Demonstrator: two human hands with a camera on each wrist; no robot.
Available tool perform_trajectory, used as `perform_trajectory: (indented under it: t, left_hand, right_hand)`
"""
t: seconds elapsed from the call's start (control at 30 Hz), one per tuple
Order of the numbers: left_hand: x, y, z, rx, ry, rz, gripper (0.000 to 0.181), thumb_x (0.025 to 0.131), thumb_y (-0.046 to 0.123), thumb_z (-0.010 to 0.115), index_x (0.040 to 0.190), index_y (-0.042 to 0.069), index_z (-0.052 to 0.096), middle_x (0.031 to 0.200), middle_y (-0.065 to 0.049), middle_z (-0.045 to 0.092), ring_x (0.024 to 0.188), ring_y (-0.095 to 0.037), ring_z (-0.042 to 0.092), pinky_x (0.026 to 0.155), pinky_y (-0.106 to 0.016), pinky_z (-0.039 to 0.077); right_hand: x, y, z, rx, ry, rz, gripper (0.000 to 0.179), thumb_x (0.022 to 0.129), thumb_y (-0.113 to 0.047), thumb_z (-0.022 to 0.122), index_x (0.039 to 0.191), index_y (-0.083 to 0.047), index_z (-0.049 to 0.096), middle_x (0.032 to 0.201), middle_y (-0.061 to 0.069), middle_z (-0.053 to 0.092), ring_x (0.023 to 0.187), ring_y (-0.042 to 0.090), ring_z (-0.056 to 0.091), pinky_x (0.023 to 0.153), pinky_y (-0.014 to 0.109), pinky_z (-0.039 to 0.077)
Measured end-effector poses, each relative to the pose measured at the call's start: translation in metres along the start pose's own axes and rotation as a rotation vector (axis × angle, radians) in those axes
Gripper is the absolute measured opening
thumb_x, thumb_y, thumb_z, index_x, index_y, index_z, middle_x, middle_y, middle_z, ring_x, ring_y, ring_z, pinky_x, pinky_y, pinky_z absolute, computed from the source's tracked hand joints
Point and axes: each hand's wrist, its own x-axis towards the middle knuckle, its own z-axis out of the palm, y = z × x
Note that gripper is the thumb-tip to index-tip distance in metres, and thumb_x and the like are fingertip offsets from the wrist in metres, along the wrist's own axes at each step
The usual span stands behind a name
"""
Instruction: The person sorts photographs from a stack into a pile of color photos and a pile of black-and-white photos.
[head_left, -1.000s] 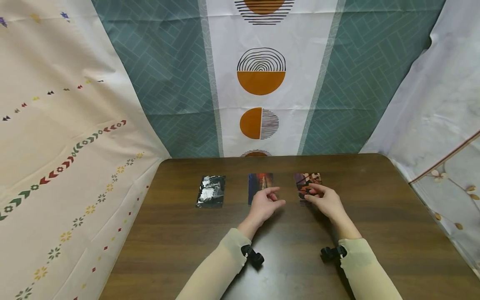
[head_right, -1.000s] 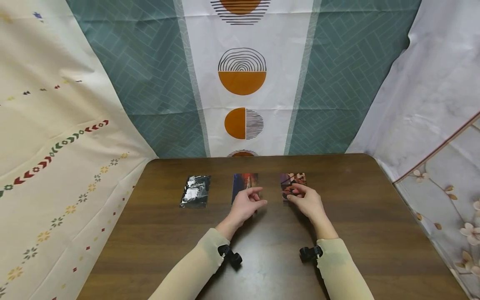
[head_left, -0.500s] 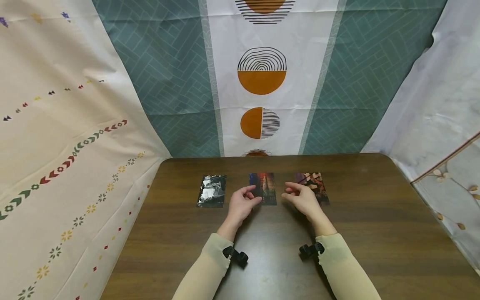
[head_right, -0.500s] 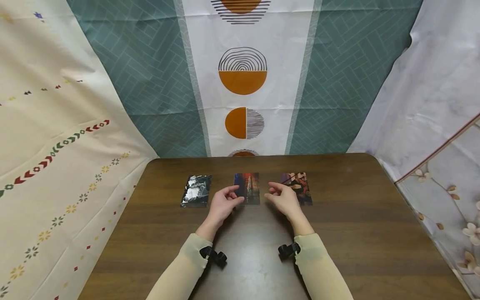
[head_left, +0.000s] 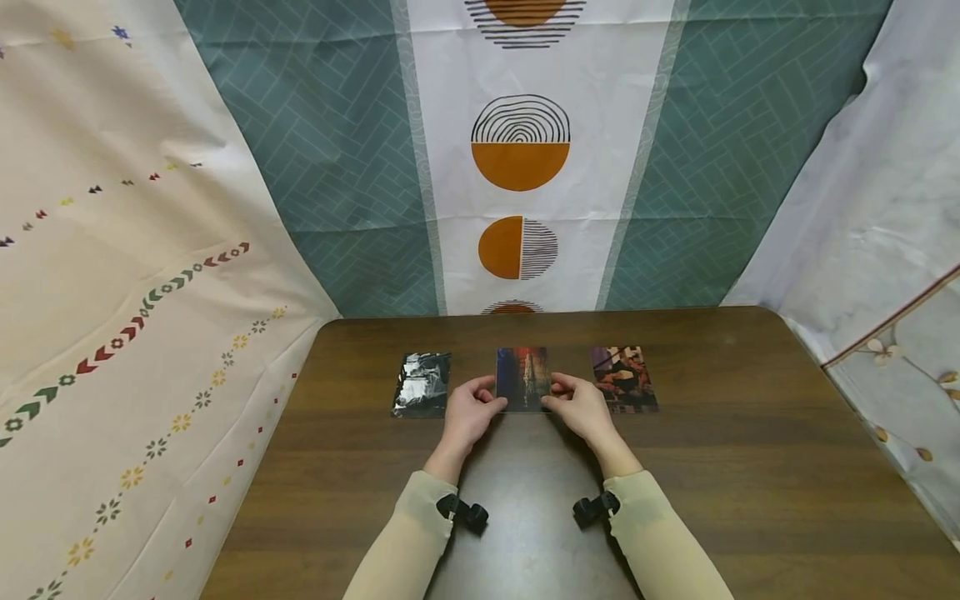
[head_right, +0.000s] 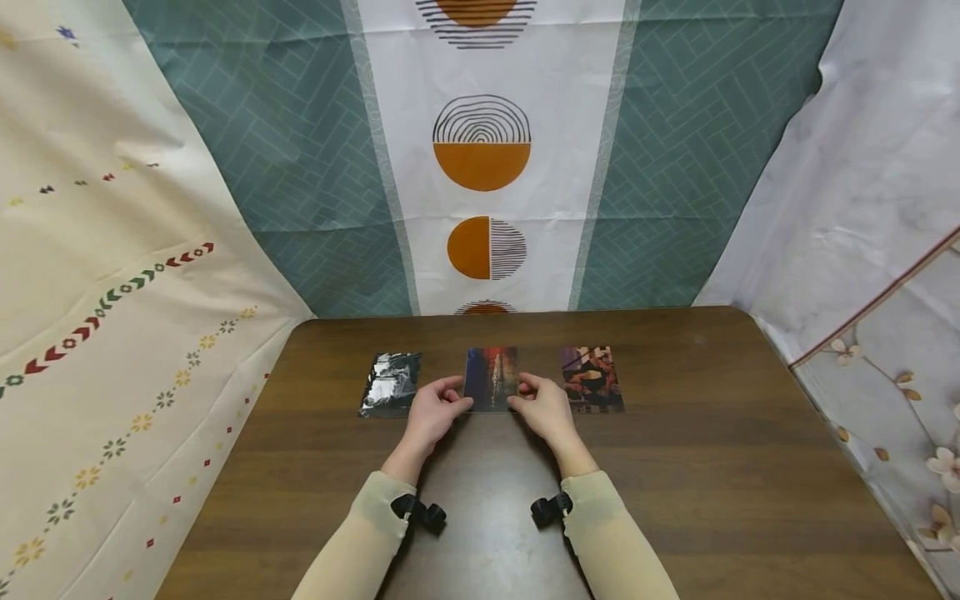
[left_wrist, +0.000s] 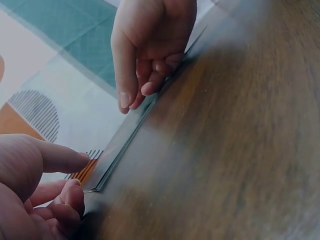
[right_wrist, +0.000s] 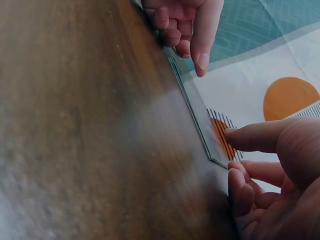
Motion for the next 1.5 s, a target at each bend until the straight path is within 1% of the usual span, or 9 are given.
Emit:
perform_trajectory:
  t: [0.17, 0.33, 0.43, 0.53, 0.73, 0.9, 1.07, 1.3, 1.5]
  left_hand:
    - [0.0004, 0.0006, -0.0004, 0.071, 0.001, 0.0, 0.047, 0.089, 0.009, 0.085, 0.134, -0.001, 0.073, 0.081, 0.001, 0.062, 0.074, -0.015, 0.054, 0.077, -0.034, 0.048]
    - [0.0009, 0.0001, -0.0012, 0.119, -0.017, 0.001, 0.049, 0.09, 0.01, 0.084, 0.136, -0.002, 0.071, 0.081, 0.0, 0.063, 0.072, -0.015, 0.053, 0.076, -0.035, 0.048]
    - [0.0012, -0.0006, -0.0009, 0.149, -0.023, 0.002, 0.049, 0.091, 0.011, 0.084, 0.135, -0.003, 0.071, 0.08, 0.001, 0.064, 0.071, -0.014, 0.053, 0.075, -0.034, 0.048]
    - [0.0016, -0.0021, -0.0001, 0.177, -0.023, 0.011, 0.048, 0.091, 0.012, 0.084, 0.134, -0.004, 0.072, 0.079, 0.002, 0.064, 0.07, -0.013, 0.053, 0.074, -0.034, 0.048]
    - [0.0011, -0.0032, 0.0012, 0.206, -0.022, 0.016, 0.046, 0.091, 0.013, 0.084, 0.133, -0.002, 0.074, 0.077, 0.003, 0.064, 0.069, -0.013, 0.054, 0.076, -0.036, 0.05]
    - [0.0009, -0.0028, 0.0016, 0.208, -0.025, 0.009, 0.045, 0.091, 0.014, 0.084, 0.132, -0.001, 0.074, 0.077, 0.003, 0.064, 0.07, -0.013, 0.055, 0.076, -0.036, 0.05]
    - [0.0023, -0.0037, 0.0015, 0.174, -0.023, 0.0, 0.045, 0.09, 0.013, 0.084, 0.132, -0.001, 0.075, 0.078, 0.002, 0.064, 0.071, -0.013, 0.055, 0.073, -0.034, 0.048]
    - [0.0011, -0.0012, 0.0005, 0.118, -0.024, -0.033, 0.044, 0.091, 0.011, 0.084, 0.132, -0.002, 0.074, 0.08, 0.001, 0.064, 0.073, -0.014, 0.054, 0.073, -0.033, 0.047]
    - [0.0007, -0.0005, -0.0003, 0.104, -0.017, -0.032, 0.043, 0.091, 0.01, 0.084, 0.13, -0.003, 0.075, 0.08, 0.001, 0.064, 0.073, -0.014, 0.054, 0.074, -0.033, 0.047]
  right_hand:
    - [0.0009, 0.0, 0.0012, -0.069, 0.018, -0.008, 0.057, 0.097, -0.02, 0.079, 0.149, -0.002, 0.062, 0.125, 0.015, 0.073, 0.106, 0.031, 0.069, 0.093, 0.053, 0.053]
    - [0.001, 0.0012, 0.0028, -0.129, 0.021, -0.019, 0.058, 0.097, -0.022, 0.079, 0.148, -0.002, 0.063, 0.122, 0.013, 0.071, 0.096, 0.026, 0.066, 0.089, 0.05, 0.052]
    - [0.0006, 0.0023, 0.0043, -0.155, 0.021, -0.035, 0.058, 0.097, -0.023, 0.079, 0.148, -0.002, 0.063, 0.119, 0.012, 0.07, 0.093, 0.025, 0.063, 0.087, 0.049, 0.05]
    - [0.0011, 0.0041, 0.0059, -0.182, 0.023, -0.055, 0.057, 0.097, -0.023, 0.078, 0.148, -0.002, 0.063, 0.118, 0.012, 0.069, 0.093, 0.025, 0.062, 0.086, 0.049, 0.05]
    - [0.0005, 0.0049, 0.0075, -0.221, 0.025, -0.067, 0.056, 0.097, -0.024, 0.078, 0.148, -0.004, 0.065, 0.121, 0.015, 0.069, 0.102, 0.032, 0.064, 0.09, 0.054, 0.05]
    - [0.0013, 0.0056, 0.0074, -0.239, 0.022, -0.074, 0.055, 0.097, -0.025, 0.078, 0.147, -0.006, 0.065, 0.121, 0.016, 0.069, 0.103, 0.033, 0.064, 0.09, 0.055, 0.05]
    - [0.0022, 0.0044, 0.0067, -0.229, 0.014, -0.071, 0.055, 0.097, -0.027, 0.078, 0.147, -0.008, 0.066, 0.12, 0.014, 0.069, 0.101, 0.031, 0.064, 0.089, 0.054, 0.049]
    - [0.0013, 0.0028, 0.0053, -0.183, 0.012, -0.049, 0.053, 0.096, -0.026, 0.078, 0.146, -0.009, 0.068, 0.118, 0.012, 0.069, 0.095, 0.027, 0.063, 0.086, 0.05, 0.048]
    - [0.0025, 0.005, 0.0051, -0.135, 0.013, -0.023, 0.052, 0.097, -0.026, 0.078, 0.145, -0.009, 0.068, 0.121, 0.011, 0.07, 0.095, 0.024, 0.063, 0.085, 0.046, 0.048]
